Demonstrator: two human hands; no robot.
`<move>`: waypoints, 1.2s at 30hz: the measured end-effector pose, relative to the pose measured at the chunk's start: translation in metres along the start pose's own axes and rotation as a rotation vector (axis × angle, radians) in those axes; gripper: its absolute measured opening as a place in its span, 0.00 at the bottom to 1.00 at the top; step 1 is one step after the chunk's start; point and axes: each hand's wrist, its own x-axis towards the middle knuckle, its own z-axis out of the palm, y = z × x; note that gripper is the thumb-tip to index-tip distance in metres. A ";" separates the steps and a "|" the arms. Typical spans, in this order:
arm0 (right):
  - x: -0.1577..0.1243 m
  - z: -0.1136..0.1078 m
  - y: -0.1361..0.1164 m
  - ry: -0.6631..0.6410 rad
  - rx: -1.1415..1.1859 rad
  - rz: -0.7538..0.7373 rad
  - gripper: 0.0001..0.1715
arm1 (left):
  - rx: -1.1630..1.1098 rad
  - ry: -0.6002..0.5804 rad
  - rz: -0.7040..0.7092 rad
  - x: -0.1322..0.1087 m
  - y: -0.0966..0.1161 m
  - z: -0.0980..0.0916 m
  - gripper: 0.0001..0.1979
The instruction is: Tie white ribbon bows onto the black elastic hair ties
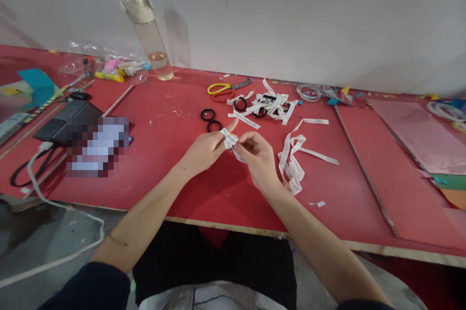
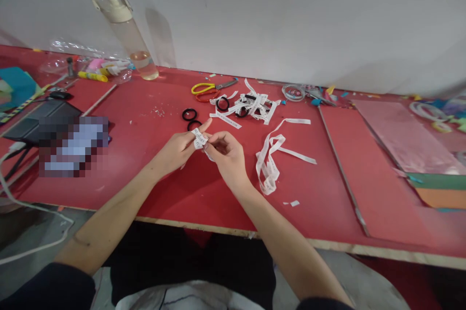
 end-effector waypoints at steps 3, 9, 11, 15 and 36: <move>0.000 0.001 -0.001 0.017 -0.002 -0.006 0.12 | 0.048 0.026 -0.002 -0.001 0.001 0.001 0.23; -0.002 0.002 -0.002 0.018 -0.032 -0.009 0.12 | -0.159 -0.061 0.055 0.000 0.003 0.001 0.23; -0.002 0.003 -0.001 0.029 -0.042 -0.024 0.11 | -0.166 -0.052 0.066 0.000 0.002 0.001 0.23; -0.001 0.003 -0.001 0.050 -0.063 -0.040 0.10 | 0.002 0.065 0.039 0.000 -0.002 0.002 0.22; -0.004 0.004 0.000 0.050 -0.097 -0.088 0.13 | -0.417 0.115 -0.022 0.005 -0.006 0.001 0.17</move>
